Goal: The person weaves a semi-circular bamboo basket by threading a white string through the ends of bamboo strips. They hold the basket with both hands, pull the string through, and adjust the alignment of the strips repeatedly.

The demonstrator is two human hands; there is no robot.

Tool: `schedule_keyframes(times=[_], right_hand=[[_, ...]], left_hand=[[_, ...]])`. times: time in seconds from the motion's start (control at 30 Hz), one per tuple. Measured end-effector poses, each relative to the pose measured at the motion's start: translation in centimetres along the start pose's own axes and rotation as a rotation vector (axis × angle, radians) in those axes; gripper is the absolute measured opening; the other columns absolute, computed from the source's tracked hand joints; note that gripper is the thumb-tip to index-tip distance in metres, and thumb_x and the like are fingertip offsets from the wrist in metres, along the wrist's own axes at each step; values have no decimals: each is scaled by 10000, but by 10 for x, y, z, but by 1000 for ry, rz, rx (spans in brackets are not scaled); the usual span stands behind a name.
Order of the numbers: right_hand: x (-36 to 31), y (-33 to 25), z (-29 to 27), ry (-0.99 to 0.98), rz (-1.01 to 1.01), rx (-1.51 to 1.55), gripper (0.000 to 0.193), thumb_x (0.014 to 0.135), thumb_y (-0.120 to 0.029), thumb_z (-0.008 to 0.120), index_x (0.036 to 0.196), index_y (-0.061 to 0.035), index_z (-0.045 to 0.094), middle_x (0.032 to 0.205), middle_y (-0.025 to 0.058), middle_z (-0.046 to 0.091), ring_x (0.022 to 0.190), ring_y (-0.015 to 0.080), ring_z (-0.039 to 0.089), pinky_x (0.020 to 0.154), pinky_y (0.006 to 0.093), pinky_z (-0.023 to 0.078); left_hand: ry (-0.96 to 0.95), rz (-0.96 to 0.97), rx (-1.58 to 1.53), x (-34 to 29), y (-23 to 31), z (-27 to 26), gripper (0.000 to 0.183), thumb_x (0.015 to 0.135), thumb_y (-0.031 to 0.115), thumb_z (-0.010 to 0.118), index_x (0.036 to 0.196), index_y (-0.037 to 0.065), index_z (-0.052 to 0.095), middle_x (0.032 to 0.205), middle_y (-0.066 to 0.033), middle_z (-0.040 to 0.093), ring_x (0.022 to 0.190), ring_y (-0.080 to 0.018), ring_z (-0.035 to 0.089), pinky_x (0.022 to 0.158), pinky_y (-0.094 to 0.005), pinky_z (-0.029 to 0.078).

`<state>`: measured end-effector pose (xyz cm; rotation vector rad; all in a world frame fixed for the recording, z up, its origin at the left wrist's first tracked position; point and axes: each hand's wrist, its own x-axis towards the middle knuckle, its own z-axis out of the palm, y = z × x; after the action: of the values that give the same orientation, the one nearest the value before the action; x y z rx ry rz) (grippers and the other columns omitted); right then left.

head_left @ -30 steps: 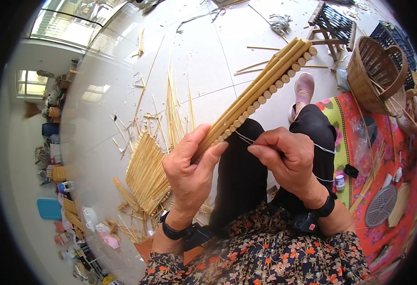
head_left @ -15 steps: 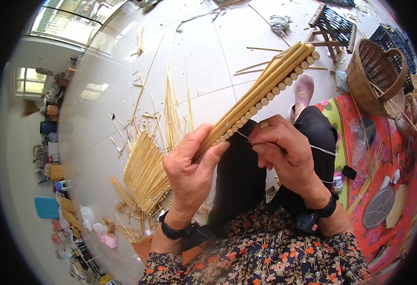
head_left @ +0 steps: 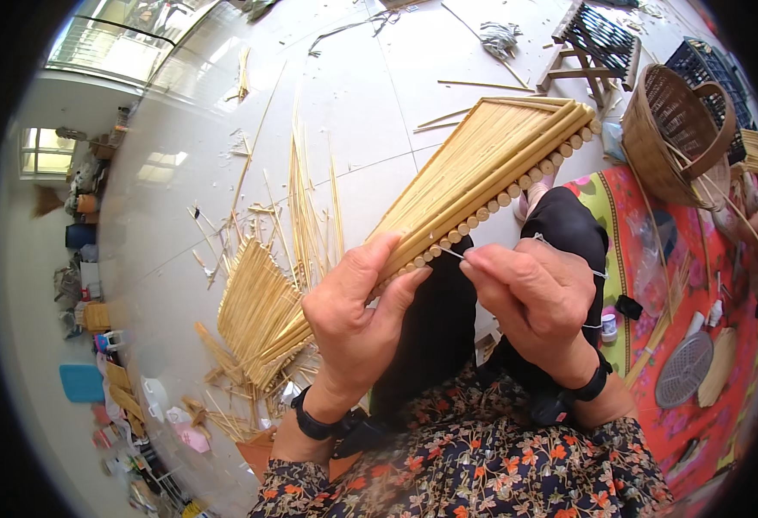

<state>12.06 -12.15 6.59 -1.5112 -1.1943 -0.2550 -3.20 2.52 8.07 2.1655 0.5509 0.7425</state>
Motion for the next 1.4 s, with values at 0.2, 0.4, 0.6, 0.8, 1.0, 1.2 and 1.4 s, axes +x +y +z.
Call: schedule_keyframes(times=[0.2,0.4,0.6,0.8,1.0,1.2,1.4], right_hand=[[6,-10,-10,-38,-27,-109,296,815,81,874,1088,-1,792,707,49,612,565,191,580,514,335,436],[5,-10,-14,-7,-37,-135,327,776,84,844,1084,3,769,736,51,584,575,210,581,511,345,452],[6,-12,-16,2,-68,-143,352,750,71,839,1085,4,755,750,43,569,578,209,576,510,344,457],[7,-12,-15,-7,-53,-142,351,749,74,830,1085,9,751,749,46,566,576,209,574,508,342,459],[7,-17,-15,12,-31,-197,334,758,82,823,1076,7,749,751,55,564,579,218,576,512,349,466],[5,-11,-19,77,15,-214,320,758,91,838,1051,-9,755,720,66,556,562,228,583,506,356,460],[8,-17,-22,43,48,-101,294,761,87,851,1018,-22,760,702,66,570,554,236,592,506,358,470]], left_hand=[[-16,79,70,-1,6,3,458,865,11,911,1299,-19,766,1048,-192,812,850,-276,794,737,-351,623],[-22,116,93,-1,5,6,477,848,11,918,1300,-13,770,1052,-191,811,851,-289,790,739,-361,617],[-20,123,92,-2,4,7,481,850,18,918,1306,-15,767,1047,-190,810,843,-290,784,738,-367,613],[-27,167,117,-1,4,7,491,854,28,917,1319,-9,764,1043,-189,808,833,-289,778,730,-369,610],[-11,213,128,-2,2,9,495,843,39,924,1312,-2,772,1043,-189,809,836,-306,779,733,-381,613],[-23,204,138,-2,-1,11,497,833,40,930,1305,2,778,1040,-188,810,835,-304,781,736,-383,616],[-26,149,109,-3,1,9,499,837,42,933,1309,2,776,1032,-183,810,834,-296,784,737,-380,617]])
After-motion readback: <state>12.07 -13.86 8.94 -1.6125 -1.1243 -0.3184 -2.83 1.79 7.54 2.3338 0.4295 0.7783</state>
